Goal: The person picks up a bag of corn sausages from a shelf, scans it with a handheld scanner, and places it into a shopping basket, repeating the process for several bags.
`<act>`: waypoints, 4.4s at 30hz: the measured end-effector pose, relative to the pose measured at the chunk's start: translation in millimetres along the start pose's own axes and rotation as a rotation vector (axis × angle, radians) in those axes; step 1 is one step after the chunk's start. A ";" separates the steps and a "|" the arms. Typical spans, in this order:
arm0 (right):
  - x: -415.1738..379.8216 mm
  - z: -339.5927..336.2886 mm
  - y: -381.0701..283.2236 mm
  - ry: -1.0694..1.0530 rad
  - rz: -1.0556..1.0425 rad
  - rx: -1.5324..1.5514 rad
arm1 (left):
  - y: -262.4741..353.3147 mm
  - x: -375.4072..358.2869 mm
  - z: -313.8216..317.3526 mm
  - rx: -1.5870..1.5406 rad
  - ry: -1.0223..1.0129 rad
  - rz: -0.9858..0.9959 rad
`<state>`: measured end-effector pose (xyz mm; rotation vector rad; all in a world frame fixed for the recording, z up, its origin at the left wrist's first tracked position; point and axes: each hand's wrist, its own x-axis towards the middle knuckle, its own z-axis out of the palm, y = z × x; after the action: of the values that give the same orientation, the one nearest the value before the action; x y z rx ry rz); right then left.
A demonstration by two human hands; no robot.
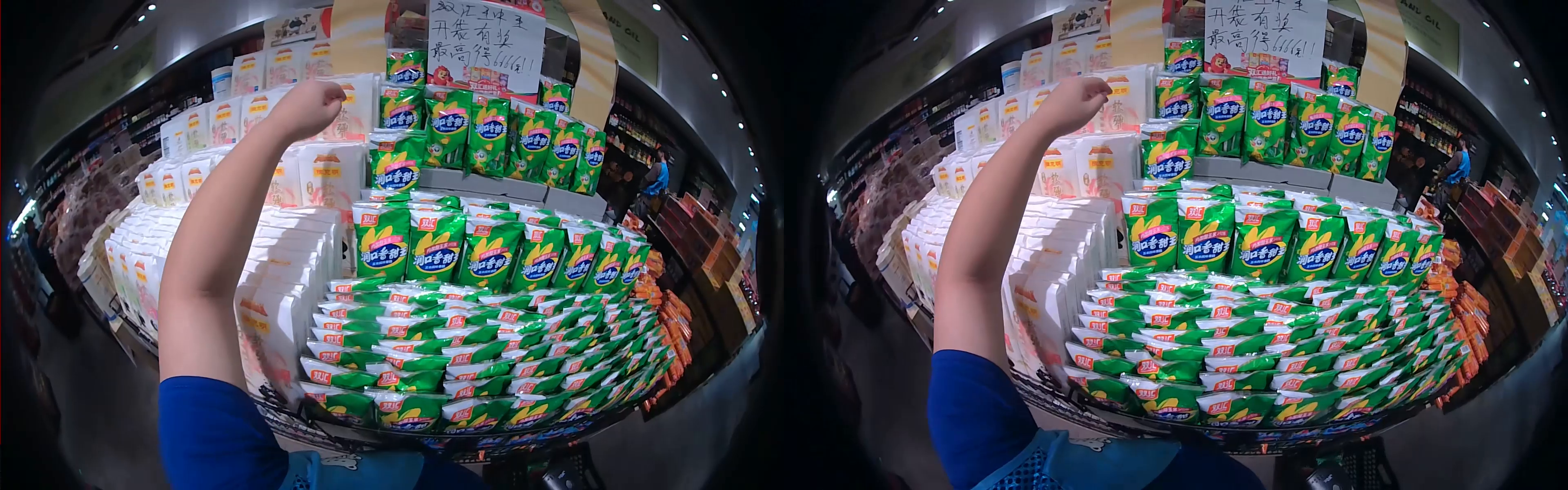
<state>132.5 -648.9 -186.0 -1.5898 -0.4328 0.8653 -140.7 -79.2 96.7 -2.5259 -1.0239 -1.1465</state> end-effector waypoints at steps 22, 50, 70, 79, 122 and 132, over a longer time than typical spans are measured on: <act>-80.4 -225.0 89.6 -0.067 -0.120 -0.137 | 422.0 -298.7 72.4 -0.777 -0.506 1.062; -144.7 -325.2 230.9 0.843 0.708 0.179 | 731.3 -589.0 563.7 -0.691 -1.576 0.385; -159.3 -310.7 397.0 0.940 1.414 0.741 | 913.7 -907.6 841.3 -0.401 -1.958 0.420; -171.0 -321.8 405.1 1.016 1.362 0.832 | 936.5 -890.1 825.4 -0.322 -1.895 0.638; -113.9 -113.0 89.1 -0.165 -0.351 0.104 | 461.6 -447.2 127.9 -1.761 -1.346 -0.205; -112.8 -77.0 76.2 -0.120 -0.407 0.063 | 428.0 -418.7 86.0 -1.665 -1.202 -0.128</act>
<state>100.9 -796.7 -225.9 -1.3325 -0.7767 0.6541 -2.5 -577.5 -217.1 -4.7915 -0.0134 -0.1247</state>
